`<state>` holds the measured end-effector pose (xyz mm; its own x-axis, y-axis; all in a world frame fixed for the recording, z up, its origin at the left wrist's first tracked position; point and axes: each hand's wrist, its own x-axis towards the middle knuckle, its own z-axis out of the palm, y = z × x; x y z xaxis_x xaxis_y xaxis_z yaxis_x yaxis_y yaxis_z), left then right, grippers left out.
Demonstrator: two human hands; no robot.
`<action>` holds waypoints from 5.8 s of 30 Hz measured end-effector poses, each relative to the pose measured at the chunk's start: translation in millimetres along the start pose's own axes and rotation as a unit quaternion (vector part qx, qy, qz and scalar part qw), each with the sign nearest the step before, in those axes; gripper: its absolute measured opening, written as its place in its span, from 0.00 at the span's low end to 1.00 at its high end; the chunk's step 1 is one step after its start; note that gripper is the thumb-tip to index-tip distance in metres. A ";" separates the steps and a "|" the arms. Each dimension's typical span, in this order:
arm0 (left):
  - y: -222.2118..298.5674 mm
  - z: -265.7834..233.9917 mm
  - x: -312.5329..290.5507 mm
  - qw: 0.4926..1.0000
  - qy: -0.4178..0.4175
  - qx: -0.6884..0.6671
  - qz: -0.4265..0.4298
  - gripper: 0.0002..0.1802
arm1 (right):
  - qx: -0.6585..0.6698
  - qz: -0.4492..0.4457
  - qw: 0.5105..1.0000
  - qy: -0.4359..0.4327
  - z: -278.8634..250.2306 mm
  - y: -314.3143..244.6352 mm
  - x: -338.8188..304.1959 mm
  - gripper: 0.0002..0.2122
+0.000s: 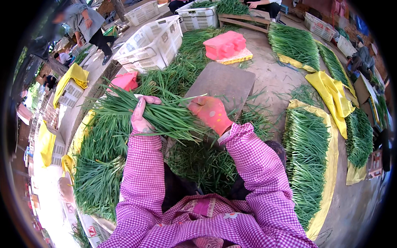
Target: The person sorts green stalks by hand, cleaning the roots and removing debris before placing them into a plastic crate.
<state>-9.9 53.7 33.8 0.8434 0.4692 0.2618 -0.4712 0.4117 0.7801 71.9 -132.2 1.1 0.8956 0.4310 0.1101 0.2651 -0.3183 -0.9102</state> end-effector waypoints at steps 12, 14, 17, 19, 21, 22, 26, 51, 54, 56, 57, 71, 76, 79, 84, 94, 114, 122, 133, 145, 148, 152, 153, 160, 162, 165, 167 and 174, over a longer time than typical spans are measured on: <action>-19.1 14.6 -7.1 0.998 -0.050 -0.006 -0.049 0.10 | -0.198 -0.080 0.969 0.124 -47.9 7.5 10.5 0.09; -18.5 15.7 -7.8 0.996 -0.058 -0.019 -0.058 0.11 | -0.178 -0.083 0.971 0.136 -50.1 6.4 10.5 0.10; -21.3 7.4 -4.7 0.996 -0.070 -0.028 -0.050 0.11 | -0.181 -0.068 0.970 0.147 -49.3 9.3 11.7 0.10; -20.9 1.7 -1.5 0.995 -0.049 -0.057 -0.061 0.12 | -0.200 -0.035 0.967 0.151 -52.8 11.7 13.5 0.10; -16.0 -5.7 4.6 0.994 -0.034 -0.075 -0.069 0.13 | -0.239 0.027 0.950 0.201 -65.8 19.3 17.8 0.11; -16.0 -11.3 11.7 0.991 -0.036 -0.128 -0.031 0.13 | -0.257 0.055 0.939 0.222 -70.9 21.9 19.9 0.11; -12.4 -27.0 19.1 0.986 0.049 -0.159 -0.006 0.12 | -0.212 -0.014 0.953 0.217 -77.3 28.8 17.4 0.15; -3.1 -41.8 25.3 0.957 0.177 -0.228 -0.029 0.09 | 0.578 -0.069 0.804 0.122 -68.8 13.5 17.5 0.07; 9.7 -53.3 30.0 0.948 0.201 -0.245 -0.015 0.09 | 0.426 -0.024 0.886 0.184 -94.3 27.5 23.9 0.12; 13.2 -53.3 32.1 0.939 0.259 -0.223 -0.031 0.10 | 0.227 -0.045 0.952 0.202 -95.8 30.9 22.5 0.16; 9.9 -50.5 31.2 0.939 0.250 -0.235 -0.035 0.08 | 0.111 -0.094 0.969 0.198 -86.9 33.9 21.3 0.19; -36.5 27.9 -9.4 0.962 0.104 -0.199 -0.157 0.14 | -0.260 -0.188 0.947 -0.002 40.8 -14.2 -15.8 0.45; -40.7 25.9 -11.4 0.969 0.022 -0.175 -0.171 0.24 | 0.094 -0.095 0.989 0.070 32.5 19.7 1.5 0.35; -24.8 25.0 -10.3 0.994 -0.021 -0.069 -0.083 0.34 | 0.376 0.032 0.923 0.076 -1.0 4.2 4.9 0.23; -16.8 -8.7 4.5 0.994 0.078 -0.023 -0.073 0.24 | 0.499 0.027 0.861 0.097 -41.9 2.7 5.8 0.15; -36.2 25.3 -19.7 0.961 -0.085 0.251 -0.084 0.14 | 0.523 0.010 0.847 0.095 -41.4 -4.1 0.5 0.13; -30.3 -4.9 -6.8 0.994 -0.067 0.061 -0.067 0.19 | 0.556 -0.013 0.809 0.190 -62.1 -6.6 7.2 0.13; -17.6 -8.9 0.6 0.971 0.043 0.234 0.027 0.12 | 0.564 0.005 0.790 0.240 -75.3 15.3 18.9 0.13; -27.5 48.3 -31.7 0.625 -0.262 0.653 0.337 0.25 | 0.518 0.054 0.825 0.219 -37.7 1.9 8.8 0.14; -54.8 28.7 -25.0 0.870 -0.232 0.412 0.137 0.18 | 0.528 0.049 0.830 0.173 -32.4 0.6 6.7 0.16; -42.9 37.1 -28.2 0.970 -0.151 0.192 0.003 0.20 | 0.526 0.028 0.826 0.202 -44.8 -2.3 7.1 0.15; -32.4 10.7 -13.0 0.916 -0.047 0.349 0.192 0.12 | 0.536 0.017 0.799 0.274 -70.2 -0.2 9.5 0.13; -31.5 -6.3 -3.7 0.918 -0.019 0.354 0.178 0.12 | 0.529 0.036 0.797 0.290 -76.5 -0.3 10.9 0.12; -22.8 18.7 -14.9 0.839 -0.104 0.483 0.230 0.19 | 0.552 0.032 0.794 0.252 -69.8 9.9 12.4 0.13; -26.8 32.5 -21.7 0.875 -0.141 0.427 0.177 0.18 | 0.555 0.029 0.801 0.223 -62.3 7.4 13.0 0.13; -36.4 43.2 -27.2 0.864 -0.170 0.434 0.189 0.15 | 0.553 0.022 0.810 0.195 -52.7 1.5 7.1 0.13; -51.5 23.6 -23.6 0.945 -0.208 0.246 0.065 0.16 | 0.533 0.027 0.824 0.190 -47.2 1.8 8.7 0.13; -36.5 16.1 -16.9 0.968 -0.060 0.241 -0.020 0.07 | 0.553 0.032 0.813 0.181 -59.4 4.8 7.7 0.12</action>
<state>-2.8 18.1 10.0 0.8960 0.3545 0.2674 -0.2866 0.0019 0.9580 101.3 -180.6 21.3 0.9943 0.1036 -0.0239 -0.0907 0.7086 -0.6997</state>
